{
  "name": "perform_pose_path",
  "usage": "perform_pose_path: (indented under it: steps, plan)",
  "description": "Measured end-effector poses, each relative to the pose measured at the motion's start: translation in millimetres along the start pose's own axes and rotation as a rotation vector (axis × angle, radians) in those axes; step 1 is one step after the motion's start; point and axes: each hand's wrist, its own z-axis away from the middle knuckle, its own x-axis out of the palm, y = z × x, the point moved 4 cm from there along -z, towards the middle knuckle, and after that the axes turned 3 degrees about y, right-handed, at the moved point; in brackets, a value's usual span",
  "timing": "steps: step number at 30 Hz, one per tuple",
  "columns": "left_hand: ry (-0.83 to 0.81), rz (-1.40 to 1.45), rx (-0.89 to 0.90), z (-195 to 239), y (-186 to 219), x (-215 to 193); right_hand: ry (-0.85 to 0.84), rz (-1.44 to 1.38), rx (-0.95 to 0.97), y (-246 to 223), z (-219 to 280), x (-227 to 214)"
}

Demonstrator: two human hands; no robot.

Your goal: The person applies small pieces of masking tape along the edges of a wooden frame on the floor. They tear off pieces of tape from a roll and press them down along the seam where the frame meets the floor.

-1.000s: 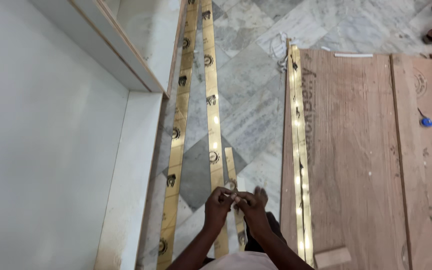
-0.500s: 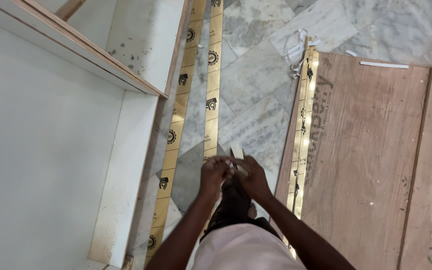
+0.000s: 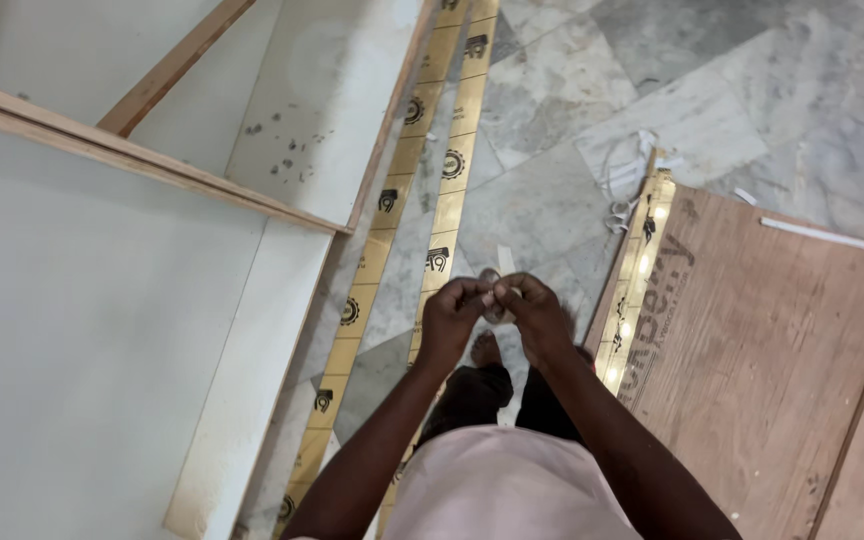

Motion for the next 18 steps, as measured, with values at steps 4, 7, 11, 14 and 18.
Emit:
perform_pose_path:
  steps: [4,7,11,14,18]
  plan:
    - [0.059,0.046,0.041,-37,12,-5,-0.067,0.087,-0.027,-25,-45,13]
    - [0.13,0.143,-0.018,-61,19,-20,-0.136,0.316,-0.157,-48,-77,39]
    - [0.302,0.236,0.112,-80,36,-16,-0.328,0.498,-0.269,-83,-93,52]
    - [0.441,0.22,0.158,-85,54,-18,-0.423,0.645,-0.397,-106,-110,71]
    - [0.516,0.172,0.29,-76,69,-15,-0.581,0.713,-0.627,-124,-118,91]
